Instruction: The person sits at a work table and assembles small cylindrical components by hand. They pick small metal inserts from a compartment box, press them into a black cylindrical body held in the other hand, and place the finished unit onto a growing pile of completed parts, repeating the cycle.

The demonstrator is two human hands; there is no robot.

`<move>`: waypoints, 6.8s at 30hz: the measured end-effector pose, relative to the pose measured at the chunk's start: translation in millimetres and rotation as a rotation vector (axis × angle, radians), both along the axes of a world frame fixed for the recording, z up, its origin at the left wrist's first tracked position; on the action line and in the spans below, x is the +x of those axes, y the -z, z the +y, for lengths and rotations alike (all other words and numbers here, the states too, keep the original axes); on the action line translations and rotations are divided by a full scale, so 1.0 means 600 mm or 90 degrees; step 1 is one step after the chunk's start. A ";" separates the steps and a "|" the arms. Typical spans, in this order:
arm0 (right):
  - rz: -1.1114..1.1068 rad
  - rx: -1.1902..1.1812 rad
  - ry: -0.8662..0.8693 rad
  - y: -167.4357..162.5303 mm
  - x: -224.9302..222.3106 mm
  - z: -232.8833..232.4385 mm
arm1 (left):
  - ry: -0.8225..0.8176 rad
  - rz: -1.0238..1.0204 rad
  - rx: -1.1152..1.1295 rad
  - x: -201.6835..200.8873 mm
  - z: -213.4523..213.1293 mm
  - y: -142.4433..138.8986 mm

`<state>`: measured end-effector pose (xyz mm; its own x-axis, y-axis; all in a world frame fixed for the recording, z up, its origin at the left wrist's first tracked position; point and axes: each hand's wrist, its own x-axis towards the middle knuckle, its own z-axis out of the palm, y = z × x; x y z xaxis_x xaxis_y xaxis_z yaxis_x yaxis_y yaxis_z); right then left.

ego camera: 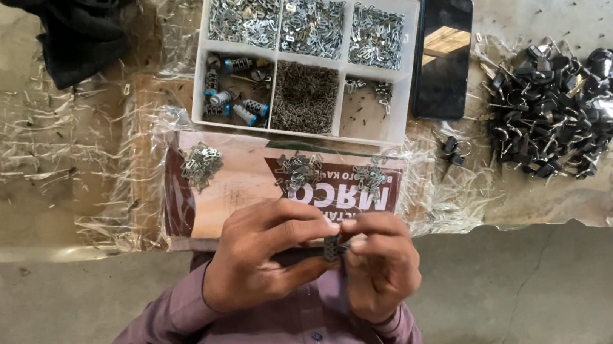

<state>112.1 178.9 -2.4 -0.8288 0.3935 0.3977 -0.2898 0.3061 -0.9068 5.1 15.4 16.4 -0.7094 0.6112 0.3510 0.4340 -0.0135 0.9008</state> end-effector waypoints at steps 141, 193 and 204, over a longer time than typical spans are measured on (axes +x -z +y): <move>-0.228 0.478 -0.086 0.025 0.002 -0.007 | -0.176 -0.141 0.049 -0.013 -0.073 0.046; -0.263 0.071 -0.119 0.021 -0.015 -0.053 | -0.048 -0.082 0.042 0.002 -0.086 0.056; -0.274 0.489 -0.185 0.009 -0.100 -0.146 | -0.305 -0.070 0.057 -0.025 -0.216 0.053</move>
